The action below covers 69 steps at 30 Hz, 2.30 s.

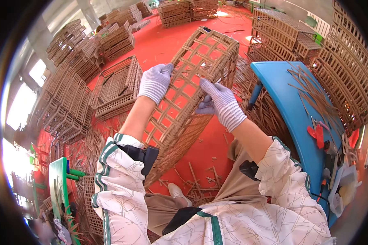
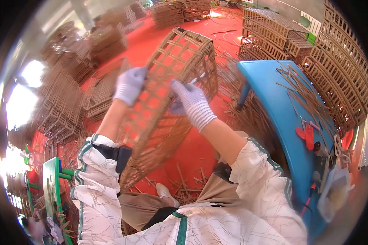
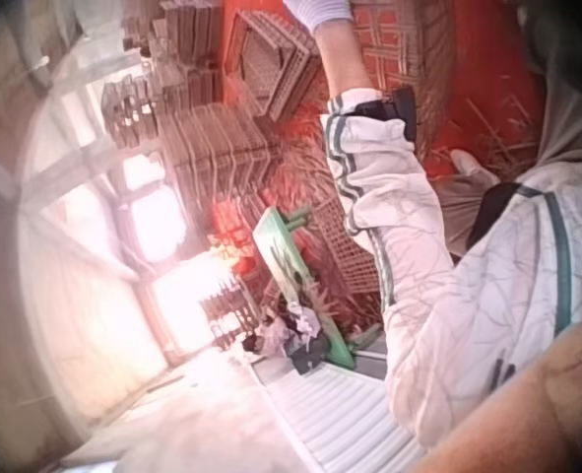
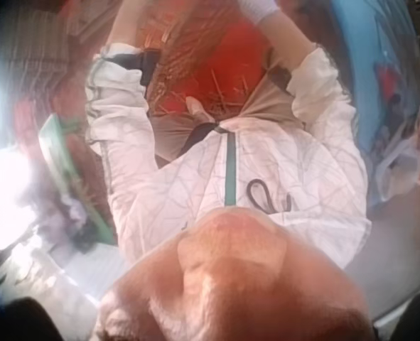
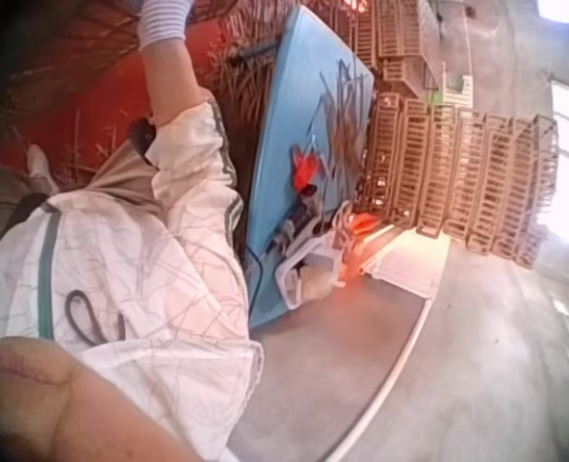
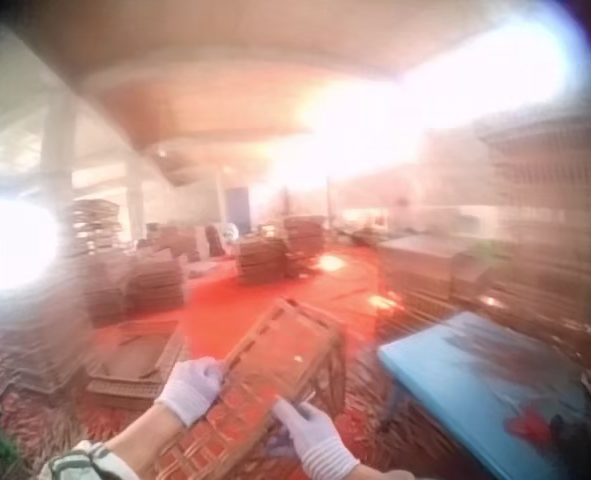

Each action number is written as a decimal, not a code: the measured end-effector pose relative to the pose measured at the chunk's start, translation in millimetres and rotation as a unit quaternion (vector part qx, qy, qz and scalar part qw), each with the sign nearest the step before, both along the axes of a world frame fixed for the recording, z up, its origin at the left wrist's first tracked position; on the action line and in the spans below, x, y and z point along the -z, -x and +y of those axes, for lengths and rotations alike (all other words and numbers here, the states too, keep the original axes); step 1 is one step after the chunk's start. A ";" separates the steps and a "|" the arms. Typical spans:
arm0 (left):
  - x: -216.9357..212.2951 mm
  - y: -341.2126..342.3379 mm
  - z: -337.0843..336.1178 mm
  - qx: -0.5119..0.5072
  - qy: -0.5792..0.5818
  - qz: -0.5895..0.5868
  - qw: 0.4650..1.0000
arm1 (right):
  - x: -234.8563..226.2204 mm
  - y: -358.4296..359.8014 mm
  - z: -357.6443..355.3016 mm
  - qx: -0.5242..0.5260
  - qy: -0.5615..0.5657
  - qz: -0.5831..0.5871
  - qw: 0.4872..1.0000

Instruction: Weaving and trimming bamboo strips to construct or repair a woven structure, using a pneumatic stapler and cutting tool.

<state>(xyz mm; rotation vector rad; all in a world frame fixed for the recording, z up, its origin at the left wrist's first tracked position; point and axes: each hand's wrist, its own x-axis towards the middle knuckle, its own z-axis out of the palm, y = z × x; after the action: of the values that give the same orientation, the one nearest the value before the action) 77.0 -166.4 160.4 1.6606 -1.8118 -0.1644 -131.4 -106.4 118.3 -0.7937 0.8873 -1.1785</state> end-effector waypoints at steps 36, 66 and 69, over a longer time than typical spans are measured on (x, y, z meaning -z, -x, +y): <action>105.7 159.3 -32.0 0.215 0.009 -0.080 0.973 | 89.4 216.0 -113.9 -0.009 0.345 0.473 0.810; 88.8 100.9 -15.0 0.198 0.028 -0.101 0.975 | 83.0 212.0 -124.6 0.005 0.238 0.514 0.824; 80.7 28.1 19.2 0.153 0.036 -0.168 0.973 | 67.8 204.3 -115.3 0.041 0.327 0.658 0.677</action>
<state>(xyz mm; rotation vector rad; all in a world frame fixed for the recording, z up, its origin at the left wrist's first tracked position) 48.9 -147.2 79.7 1.4136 -2.2947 0.0549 -335.8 -221.7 50.5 -2.3792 1.6689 -0.8431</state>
